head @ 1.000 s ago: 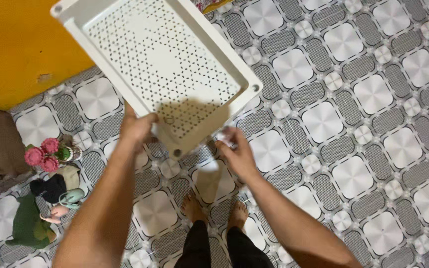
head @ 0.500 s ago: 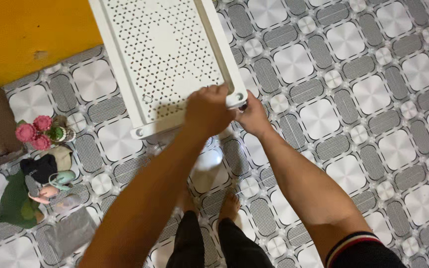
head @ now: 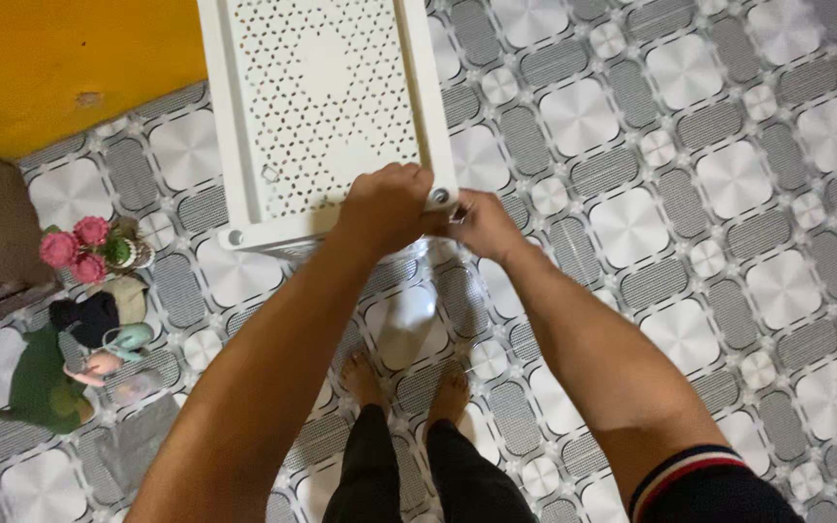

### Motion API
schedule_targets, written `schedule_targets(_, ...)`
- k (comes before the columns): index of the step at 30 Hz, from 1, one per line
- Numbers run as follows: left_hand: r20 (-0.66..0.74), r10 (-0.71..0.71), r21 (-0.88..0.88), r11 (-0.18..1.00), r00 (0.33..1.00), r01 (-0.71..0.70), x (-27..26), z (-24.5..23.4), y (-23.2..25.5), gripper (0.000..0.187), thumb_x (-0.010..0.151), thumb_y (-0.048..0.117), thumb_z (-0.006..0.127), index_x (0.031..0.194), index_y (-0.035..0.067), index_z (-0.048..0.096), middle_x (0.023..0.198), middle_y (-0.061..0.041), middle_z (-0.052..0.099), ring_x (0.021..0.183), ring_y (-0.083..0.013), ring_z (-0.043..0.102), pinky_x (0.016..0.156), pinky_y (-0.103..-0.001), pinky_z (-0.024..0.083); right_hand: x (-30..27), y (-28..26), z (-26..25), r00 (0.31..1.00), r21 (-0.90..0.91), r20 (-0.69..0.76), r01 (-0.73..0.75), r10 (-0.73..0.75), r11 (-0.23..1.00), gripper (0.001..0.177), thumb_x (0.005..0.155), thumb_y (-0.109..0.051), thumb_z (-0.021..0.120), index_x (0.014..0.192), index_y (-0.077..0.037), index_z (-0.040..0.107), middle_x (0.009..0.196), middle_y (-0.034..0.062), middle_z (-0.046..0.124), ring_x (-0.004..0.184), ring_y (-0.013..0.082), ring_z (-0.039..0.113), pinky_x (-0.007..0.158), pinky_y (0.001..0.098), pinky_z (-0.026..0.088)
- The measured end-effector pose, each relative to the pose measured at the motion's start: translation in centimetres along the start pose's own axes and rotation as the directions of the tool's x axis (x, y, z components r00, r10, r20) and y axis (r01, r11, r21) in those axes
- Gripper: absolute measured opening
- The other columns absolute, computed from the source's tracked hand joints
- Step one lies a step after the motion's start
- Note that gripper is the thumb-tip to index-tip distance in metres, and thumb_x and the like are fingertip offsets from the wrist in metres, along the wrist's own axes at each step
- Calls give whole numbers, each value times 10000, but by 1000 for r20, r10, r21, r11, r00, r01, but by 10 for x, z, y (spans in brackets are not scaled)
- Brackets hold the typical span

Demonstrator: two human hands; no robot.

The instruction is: The person clears a white plastic shelf by removing various items including a hat, a black cap, a figurine, a small toy, and a green leafy object. They then disassemble the shelf into its component trays and side panels. Finally, the person reassembles the shelf by connecting the side panels to the trays using white plastic connectors.

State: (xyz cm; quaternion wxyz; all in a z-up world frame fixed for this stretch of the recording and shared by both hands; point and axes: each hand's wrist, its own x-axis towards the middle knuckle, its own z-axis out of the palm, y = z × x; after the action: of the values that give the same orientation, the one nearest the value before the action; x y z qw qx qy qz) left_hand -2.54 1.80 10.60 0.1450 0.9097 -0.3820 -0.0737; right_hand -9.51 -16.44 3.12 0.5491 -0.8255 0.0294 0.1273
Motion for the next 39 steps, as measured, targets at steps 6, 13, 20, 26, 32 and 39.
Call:
schedule_targets(6,-88,4,-127,992,996,-15,-25,-22,8,575,755,513,829,1054,50,666,993,-130,702,961,-325,684,801,-495,543,-9,7,7,996,333,77,15,-43,943,478,834,-170,803,1277,-77,652,1187,43,728,1127,168,674,1005,339,542)
schedule_targets(13,-672,-307,139,842,674,522,-97,-44,-53,851,836,598,816,1345,-27,543,1226,-332,602,1179,-472,507,1007,-659,351,-25,30,33,1000,411,-5,-5,8,912,325,990,-178,668,1296,-70,685,1248,90,726,1189,200,655,1057,361,511)
schedule_targets(20,-148,-965,-667,258,215,699,-148,-15,-126,688,730,279,878,1247,-53,567,1107,-193,681,983,-316,688,891,-402,535,-59,26,97,986,328,-168,65,-10,942,299,967,-164,707,1234,-33,680,1188,99,711,1127,207,648,998,372,523)
schedule_targets(26,-176,-944,-579,328,278,747,-150,-14,-196,479,737,178,838,1136,24,624,998,-152,683,873,-289,668,816,-418,537,-83,-15,178,992,381,-94,-44,86,924,487,861,-126,774,1310,-103,588,1310,92,661,1225,232,602,1016,397,517)
schedule_targets(32,-326,-793,-453,609,515,651,-134,-44,-273,683,635,145,940,1196,7,574,1106,-170,639,945,-283,622,816,-412,531,-97,-77,233,995,638,100,-48,-21,768,804,908,-84,733,1602,-86,329,1618,149,381,1489,292,370,1206,448,321)
schedule_targets(39,-595,-566,-107,760,570,641,-103,-68,-256,678,851,212,936,1344,-22,533,1357,-268,534,1180,-412,587,1006,-477,489,-72,32,173,926,252,-311,-136,214,958,548,882,-95,668,1408,-64,518,1228,132,618,969,259,595,839,390,496)
